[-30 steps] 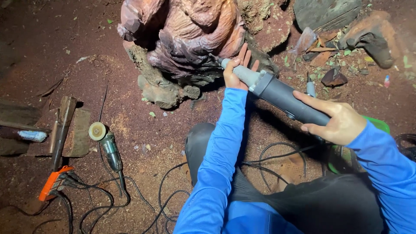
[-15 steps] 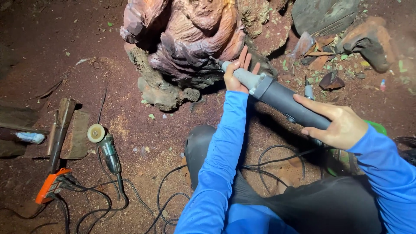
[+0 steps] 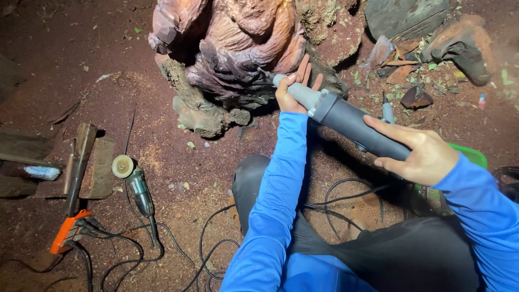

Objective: Using a power carving tool to add fine details and shape a large wooden sculpture.

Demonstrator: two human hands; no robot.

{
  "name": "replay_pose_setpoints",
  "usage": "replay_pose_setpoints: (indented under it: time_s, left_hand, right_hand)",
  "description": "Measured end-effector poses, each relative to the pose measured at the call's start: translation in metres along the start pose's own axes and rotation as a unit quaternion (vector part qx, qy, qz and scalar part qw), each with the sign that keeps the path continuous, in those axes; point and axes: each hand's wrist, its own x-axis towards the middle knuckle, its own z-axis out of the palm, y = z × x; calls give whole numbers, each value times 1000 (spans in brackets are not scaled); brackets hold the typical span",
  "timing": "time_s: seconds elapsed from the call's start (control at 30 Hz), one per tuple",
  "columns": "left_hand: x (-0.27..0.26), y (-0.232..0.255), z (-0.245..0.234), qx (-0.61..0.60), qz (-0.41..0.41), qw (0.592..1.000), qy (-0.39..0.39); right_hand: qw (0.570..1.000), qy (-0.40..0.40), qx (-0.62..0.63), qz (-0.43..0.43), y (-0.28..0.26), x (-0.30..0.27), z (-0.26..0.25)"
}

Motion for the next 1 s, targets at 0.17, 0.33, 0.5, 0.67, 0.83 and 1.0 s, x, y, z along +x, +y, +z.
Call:
replay_pose_setpoints:
  time_s: [0.17, 0.33, 0.5, 0.67, 0.83, 1.0]
  left_hand:
    - [1, -1, -3, 6, -5, 1000, -2]
    - [0, -1, 0, -3, -3, 1000, -3]
    - [2, -8, -2, -5, -5, 1000, 28]
    - [-2, 0, 1, 0, 0, 1000, -14]
    - [5, -10, -7, -1, -6, 1000, -1]
    - [-3, 2, 0, -14, -2, 999, -34]
  right_hand:
    - [1000, -7, -3, 21, -5, 0, -1]
    - [1000, -1, -1, 9, -3, 0, -1]
    - [1000, 3, 1, 28, -5, -3, -1]
    - [1000, -6, -18, 2, -4, 1, -2]
    - [1000, 0, -6, 24, -9, -3, -2]
    - [1000, 2, -7, 0, -11, 1, -1]
